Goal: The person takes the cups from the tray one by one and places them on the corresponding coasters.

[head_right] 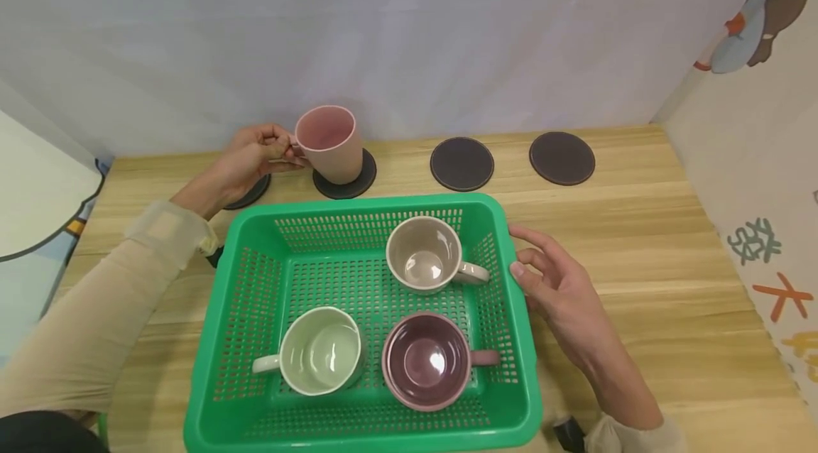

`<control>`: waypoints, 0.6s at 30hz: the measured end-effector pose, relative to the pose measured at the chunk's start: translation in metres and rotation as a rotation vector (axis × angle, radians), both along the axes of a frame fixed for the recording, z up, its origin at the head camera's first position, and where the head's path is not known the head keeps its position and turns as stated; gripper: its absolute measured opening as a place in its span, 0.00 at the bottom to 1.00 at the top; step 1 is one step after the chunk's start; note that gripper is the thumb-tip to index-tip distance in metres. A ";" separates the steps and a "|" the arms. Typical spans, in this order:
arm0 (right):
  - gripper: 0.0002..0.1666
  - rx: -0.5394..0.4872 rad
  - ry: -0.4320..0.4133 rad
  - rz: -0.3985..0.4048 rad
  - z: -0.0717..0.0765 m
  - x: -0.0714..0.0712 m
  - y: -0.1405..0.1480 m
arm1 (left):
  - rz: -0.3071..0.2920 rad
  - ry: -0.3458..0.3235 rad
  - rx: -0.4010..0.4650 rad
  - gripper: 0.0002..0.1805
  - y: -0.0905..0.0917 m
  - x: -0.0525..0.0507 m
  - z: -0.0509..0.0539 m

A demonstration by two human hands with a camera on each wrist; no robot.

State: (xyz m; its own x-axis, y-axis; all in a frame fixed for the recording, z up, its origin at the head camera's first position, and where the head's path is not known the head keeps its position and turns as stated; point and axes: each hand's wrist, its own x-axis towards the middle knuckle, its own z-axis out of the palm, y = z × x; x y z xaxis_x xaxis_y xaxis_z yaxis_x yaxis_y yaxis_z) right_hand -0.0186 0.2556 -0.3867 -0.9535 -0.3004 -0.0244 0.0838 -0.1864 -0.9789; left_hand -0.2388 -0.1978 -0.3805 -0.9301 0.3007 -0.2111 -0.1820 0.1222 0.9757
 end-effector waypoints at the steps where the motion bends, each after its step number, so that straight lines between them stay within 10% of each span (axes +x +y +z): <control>1: 0.30 -0.001 0.000 0.000 0.000 0.000 0.000 | -0.001 -0.001 -0.002 0.07 0.000 0.000 0.000; 18: 0.30 -0.012 -0.004 -0.009 0.002 0.001 -0.002 | -0.006 -0.007 0.022 0.07 0.001 0.003 0.003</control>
